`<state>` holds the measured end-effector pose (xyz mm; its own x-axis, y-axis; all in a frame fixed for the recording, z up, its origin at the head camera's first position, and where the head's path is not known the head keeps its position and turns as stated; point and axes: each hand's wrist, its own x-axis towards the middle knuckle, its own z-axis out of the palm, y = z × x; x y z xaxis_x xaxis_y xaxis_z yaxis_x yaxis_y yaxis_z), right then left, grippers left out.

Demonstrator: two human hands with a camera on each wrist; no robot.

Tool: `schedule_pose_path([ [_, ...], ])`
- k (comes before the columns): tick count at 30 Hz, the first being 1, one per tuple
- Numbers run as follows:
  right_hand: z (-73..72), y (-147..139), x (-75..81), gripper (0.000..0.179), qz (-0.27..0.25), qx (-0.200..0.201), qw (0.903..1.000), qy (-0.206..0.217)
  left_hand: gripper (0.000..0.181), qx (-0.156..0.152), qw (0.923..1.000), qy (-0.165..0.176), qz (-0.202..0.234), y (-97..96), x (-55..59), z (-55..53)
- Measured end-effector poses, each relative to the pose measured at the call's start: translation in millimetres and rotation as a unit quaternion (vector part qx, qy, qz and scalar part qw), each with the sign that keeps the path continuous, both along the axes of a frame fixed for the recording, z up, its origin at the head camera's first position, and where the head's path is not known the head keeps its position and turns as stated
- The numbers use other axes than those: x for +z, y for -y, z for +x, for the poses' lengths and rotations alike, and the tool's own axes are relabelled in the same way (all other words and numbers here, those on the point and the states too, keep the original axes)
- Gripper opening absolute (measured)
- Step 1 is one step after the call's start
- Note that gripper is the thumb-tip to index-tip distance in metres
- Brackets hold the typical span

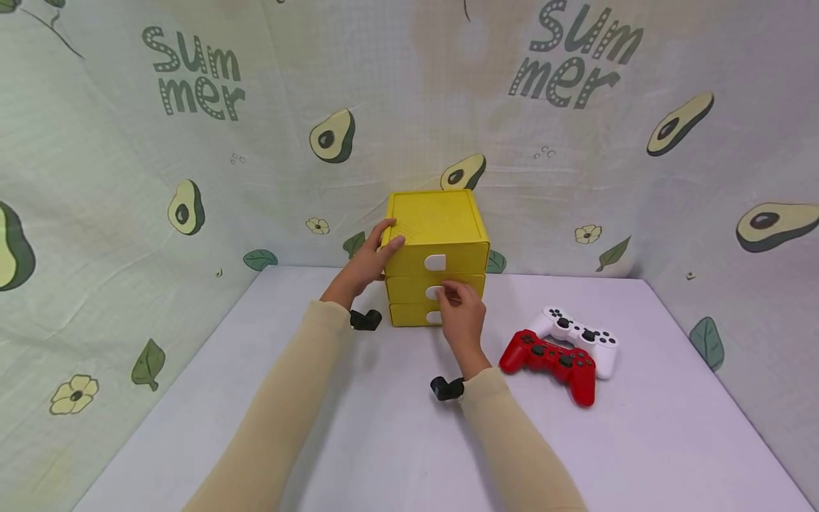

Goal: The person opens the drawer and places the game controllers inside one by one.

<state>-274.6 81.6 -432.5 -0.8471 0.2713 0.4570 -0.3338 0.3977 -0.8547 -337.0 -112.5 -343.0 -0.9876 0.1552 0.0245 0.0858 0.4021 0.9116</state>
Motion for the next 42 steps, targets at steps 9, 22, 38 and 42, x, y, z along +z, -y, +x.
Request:
schedule_pose_path([
  [9, -0.5, 1.2, -0.8, 0.025, -0.026, 0.004, 0.9994, 0.023, 0.075, 0.000, 1.0000, 0.001, -0.001, -0.3, 0.4, -0.4],
  [22, 2.3, -0.1, 1.6, 0.022, -0.017, 0.010, 0.9987, 0.048, 0.079, 0.001, 1.0000, -0.004, -0.001, -1.1, 1.3, 0.9],
  [38, 14.1, -5.8, 4.3, 0.022, 0.005, 0.021, 0.9980, 0.059, 0.077, -0.010, 0.9999, -0.001, -0.003, 0.1, 2.3, -0.3],
  [42, 17.8, -7.8, 2.5, 0.020, 0.014, 0.022, 0.9982, 0.054, 0.077, -0.013, 0.9999, 0.006, -0.008, 0.3, 2.5, 0.7],
])
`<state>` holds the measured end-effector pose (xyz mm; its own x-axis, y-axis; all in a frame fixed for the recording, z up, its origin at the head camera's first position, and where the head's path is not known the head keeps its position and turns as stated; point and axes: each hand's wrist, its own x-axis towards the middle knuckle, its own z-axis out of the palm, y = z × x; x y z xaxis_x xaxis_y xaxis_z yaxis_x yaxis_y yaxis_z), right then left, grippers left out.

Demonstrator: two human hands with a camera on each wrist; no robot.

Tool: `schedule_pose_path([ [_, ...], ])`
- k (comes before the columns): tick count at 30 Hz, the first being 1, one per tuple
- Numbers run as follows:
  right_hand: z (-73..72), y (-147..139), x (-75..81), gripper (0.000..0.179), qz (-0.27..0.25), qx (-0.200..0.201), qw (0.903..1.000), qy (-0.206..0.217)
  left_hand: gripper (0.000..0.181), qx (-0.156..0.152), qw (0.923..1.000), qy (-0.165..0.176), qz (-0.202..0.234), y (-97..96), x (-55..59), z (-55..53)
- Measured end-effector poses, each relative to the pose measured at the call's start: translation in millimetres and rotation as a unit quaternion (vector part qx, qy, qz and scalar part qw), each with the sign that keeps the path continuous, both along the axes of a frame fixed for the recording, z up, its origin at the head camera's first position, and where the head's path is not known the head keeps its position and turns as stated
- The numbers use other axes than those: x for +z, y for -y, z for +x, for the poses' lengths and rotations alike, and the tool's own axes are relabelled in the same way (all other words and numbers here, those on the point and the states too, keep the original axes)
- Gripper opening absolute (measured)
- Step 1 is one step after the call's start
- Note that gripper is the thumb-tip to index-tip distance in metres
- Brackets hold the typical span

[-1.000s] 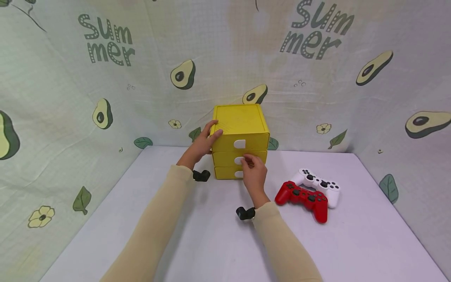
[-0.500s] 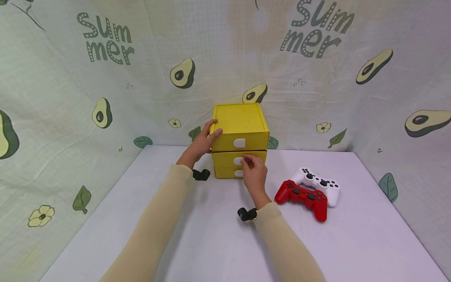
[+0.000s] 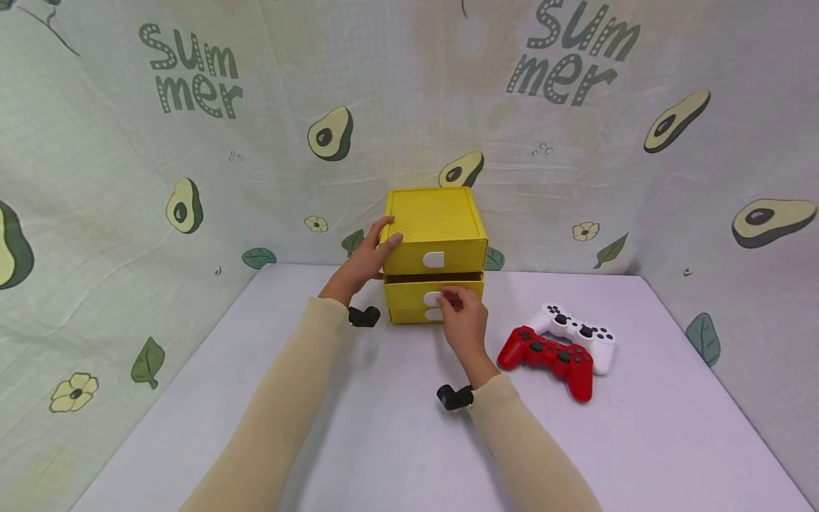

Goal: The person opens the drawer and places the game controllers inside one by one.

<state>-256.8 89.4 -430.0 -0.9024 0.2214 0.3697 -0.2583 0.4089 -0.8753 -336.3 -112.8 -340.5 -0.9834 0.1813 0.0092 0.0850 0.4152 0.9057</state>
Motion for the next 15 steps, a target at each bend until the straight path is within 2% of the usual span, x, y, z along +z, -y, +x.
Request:
schedule_pose_path([
  [15, 20.0, -6.4, 4.9, 0.020, 0.019, 0.014, 0.9994, 0.027, 0.078, -0.023, 0.9994, 0.025, -0.004, 2.3, 4.6, 1.7],
])
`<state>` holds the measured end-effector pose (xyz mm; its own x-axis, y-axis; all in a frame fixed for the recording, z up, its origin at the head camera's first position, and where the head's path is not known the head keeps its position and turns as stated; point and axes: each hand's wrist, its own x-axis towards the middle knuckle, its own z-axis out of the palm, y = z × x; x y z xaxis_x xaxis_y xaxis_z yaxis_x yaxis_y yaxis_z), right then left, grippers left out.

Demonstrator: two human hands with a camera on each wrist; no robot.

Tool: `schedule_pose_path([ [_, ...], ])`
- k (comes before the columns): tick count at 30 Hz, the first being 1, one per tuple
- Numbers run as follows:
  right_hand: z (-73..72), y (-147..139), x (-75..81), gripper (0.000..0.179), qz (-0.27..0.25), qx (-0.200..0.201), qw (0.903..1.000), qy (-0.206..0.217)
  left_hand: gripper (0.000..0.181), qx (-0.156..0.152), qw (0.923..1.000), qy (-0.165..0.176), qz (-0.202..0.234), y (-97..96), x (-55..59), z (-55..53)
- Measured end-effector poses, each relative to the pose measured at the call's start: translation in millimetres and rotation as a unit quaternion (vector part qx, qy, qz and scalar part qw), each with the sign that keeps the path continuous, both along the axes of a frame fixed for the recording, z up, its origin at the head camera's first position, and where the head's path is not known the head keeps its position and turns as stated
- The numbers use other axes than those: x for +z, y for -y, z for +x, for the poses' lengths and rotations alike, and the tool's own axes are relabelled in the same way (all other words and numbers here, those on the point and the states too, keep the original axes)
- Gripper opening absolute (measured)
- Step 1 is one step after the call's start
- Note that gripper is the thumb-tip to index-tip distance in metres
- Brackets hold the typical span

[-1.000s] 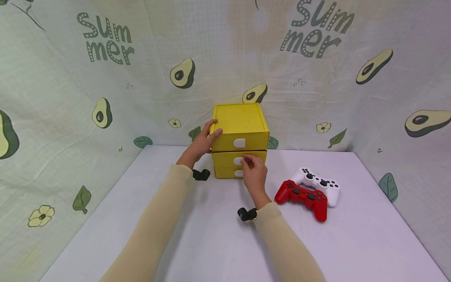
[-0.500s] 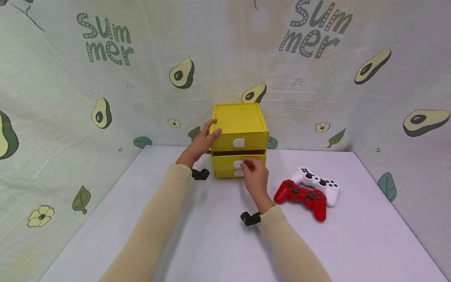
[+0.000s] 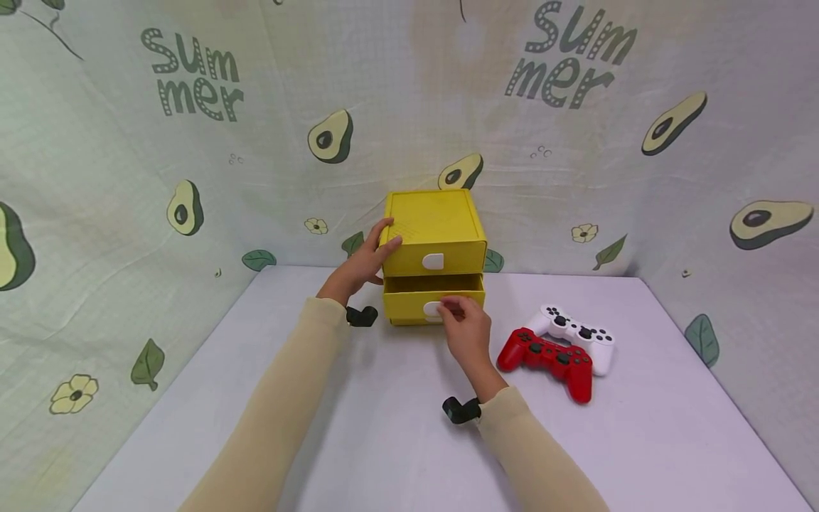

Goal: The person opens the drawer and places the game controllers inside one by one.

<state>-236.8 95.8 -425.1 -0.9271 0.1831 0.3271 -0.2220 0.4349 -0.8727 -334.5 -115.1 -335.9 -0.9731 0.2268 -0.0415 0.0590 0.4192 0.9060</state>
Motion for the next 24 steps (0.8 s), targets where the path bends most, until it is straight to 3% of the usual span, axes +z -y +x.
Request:
schedule_pose_path([
  [9, 10.9, -3.6, -0.8, 0.021, 0.012, 0.003, 0.9998, -0.018, 0.082, -0.009, 0.9999, 0.006, -0.006, 0.4, 0.5, 1.3],
  [24, 27.6, -6.5, 4.1, 0.020, 0.010, 0.021, 0.9997, 0.002, 0.084, -0.007, 0.9999, 0.012, -0.002, 2.1, 0.3, -1.5],
])
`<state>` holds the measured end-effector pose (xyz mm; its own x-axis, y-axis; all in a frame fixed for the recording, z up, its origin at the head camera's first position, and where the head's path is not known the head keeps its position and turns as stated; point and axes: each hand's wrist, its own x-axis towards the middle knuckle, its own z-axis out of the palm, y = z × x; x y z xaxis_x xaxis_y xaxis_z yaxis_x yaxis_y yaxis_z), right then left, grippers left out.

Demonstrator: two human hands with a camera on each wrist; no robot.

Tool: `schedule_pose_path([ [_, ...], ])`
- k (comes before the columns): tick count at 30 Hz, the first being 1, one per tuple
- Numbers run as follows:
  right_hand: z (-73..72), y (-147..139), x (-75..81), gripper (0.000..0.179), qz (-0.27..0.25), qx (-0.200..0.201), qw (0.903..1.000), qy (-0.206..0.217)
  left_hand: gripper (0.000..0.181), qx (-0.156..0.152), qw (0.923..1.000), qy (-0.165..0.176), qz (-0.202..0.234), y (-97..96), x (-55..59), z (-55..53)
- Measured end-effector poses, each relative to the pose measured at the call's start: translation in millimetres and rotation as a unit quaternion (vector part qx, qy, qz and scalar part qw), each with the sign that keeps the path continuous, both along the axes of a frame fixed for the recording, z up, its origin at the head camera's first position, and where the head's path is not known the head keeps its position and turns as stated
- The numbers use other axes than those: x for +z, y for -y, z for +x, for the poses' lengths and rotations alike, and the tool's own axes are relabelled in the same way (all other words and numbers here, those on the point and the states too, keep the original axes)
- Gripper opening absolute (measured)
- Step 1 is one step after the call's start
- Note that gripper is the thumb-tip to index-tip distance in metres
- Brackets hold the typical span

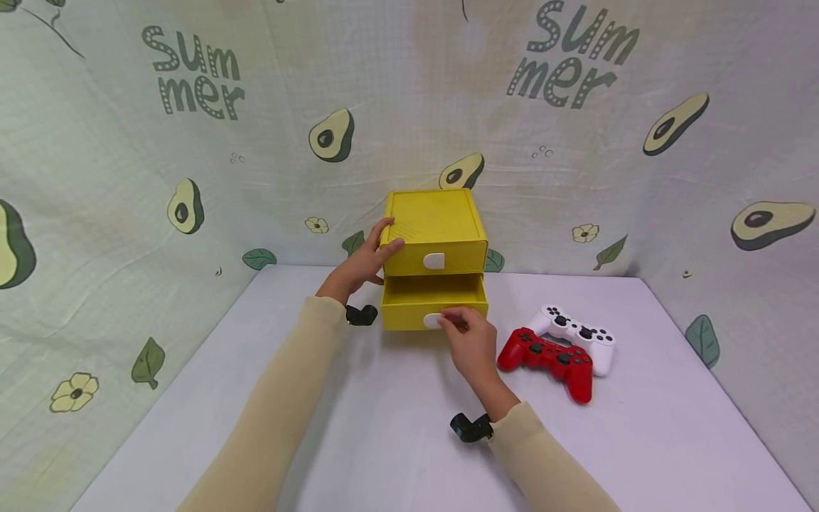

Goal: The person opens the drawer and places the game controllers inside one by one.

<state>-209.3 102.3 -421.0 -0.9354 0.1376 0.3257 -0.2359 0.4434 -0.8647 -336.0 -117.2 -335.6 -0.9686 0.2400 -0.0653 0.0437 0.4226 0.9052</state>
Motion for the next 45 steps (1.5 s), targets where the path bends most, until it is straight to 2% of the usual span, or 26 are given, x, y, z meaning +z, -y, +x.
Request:
schedule_pose_path([
  [16, 17.1, -2.5, 5.2, 0.021, 0.010, -0.004, 0.9987, 0.051, 0.085, 0.002, 1.0000, 0.005, -0.003, 0.4, -0.2, -1.4],
  [24, 22.7, -3.7, 3.2, 0.020, 0.007, 0.002, 0.9982, 0.059, 0.085, -0.004, 1.0000, 0.006, 0.000, 1.9, -0.4, -0.4],
  [31, 22.9, -6.8, -2.4, 0.019, 0.015, 0.011, 0.9993, 0.032, 0.083, -0.006, 1.0000, 0.002, 0.001, 2.4, 0.7, 0.4],
  [36, 24.3, -10.3, -4.2, 0.019, 0.043, 0.017, 0.9989, 0.002, 0.082, -0.005, 1.0000, 0.003, 0.003, 1.6, 0.3, 1.2],
  [45, 26.3, -22.0, 4.5, 0.018, 0.107, 0.037, 0.9916, -0.062, 0.079, -0.004, 1.0000, 0.003, 0.003, 0.8, 0.2, -0.1],
])
